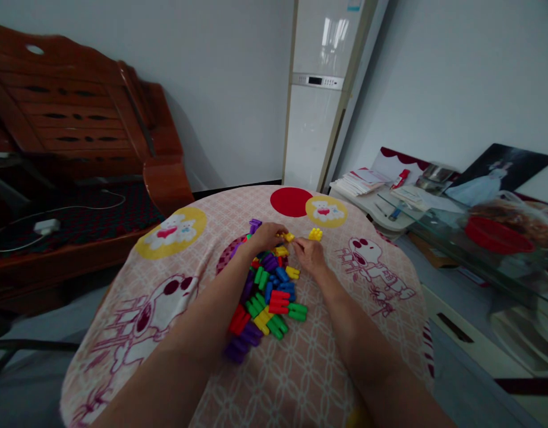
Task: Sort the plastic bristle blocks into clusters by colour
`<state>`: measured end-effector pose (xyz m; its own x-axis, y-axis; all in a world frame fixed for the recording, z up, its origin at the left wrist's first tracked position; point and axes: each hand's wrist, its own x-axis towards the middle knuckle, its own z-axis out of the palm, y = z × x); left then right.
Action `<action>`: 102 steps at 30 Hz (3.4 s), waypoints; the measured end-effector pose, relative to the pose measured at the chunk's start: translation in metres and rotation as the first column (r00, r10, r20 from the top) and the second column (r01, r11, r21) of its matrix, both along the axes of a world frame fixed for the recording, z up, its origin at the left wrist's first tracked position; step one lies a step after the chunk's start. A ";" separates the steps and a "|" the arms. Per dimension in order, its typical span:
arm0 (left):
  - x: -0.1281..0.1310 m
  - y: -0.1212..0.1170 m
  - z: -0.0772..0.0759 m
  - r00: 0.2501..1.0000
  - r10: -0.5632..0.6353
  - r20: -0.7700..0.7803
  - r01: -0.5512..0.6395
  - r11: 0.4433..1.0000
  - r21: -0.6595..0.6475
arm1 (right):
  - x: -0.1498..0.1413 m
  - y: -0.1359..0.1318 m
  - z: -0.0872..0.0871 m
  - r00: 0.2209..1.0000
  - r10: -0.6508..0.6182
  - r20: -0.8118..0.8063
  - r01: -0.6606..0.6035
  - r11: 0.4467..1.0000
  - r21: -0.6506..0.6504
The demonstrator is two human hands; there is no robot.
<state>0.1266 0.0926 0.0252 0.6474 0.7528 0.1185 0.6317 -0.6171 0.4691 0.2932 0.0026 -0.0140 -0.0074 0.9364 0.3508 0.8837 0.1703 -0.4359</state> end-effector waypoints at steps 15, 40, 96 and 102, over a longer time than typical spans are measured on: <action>-0.036 -0.025 -0.009 0.944 0.235 0.232 -0.240 0.971 -0.006 | -0.028 0.013 0.010 0.970 -0.126 0.206 0.166 0.967 -0.191; -0.029 -0.032 -0.009 0.957 0.221 0.190 -0.233 0.971 0.043 | 0.090 0.012 0.001 0.753 -0.582 -0.306 0.613 0.790 0.004; -0.023 -0.034 -0.005 0.618 0.185 0.764 0.213 0.896 -0.390 | 0.007 0.007 0.061 0.740 0.121 -0.661 -0.256 0.960 -0.111; -0.021 -0.034 -0.005 0.605 0.199 0.771 0.201 0.899 -0.389 | 0.054 0.000 0.066 0.771 -0.034 -0.636 -0.094 0.982 -0.166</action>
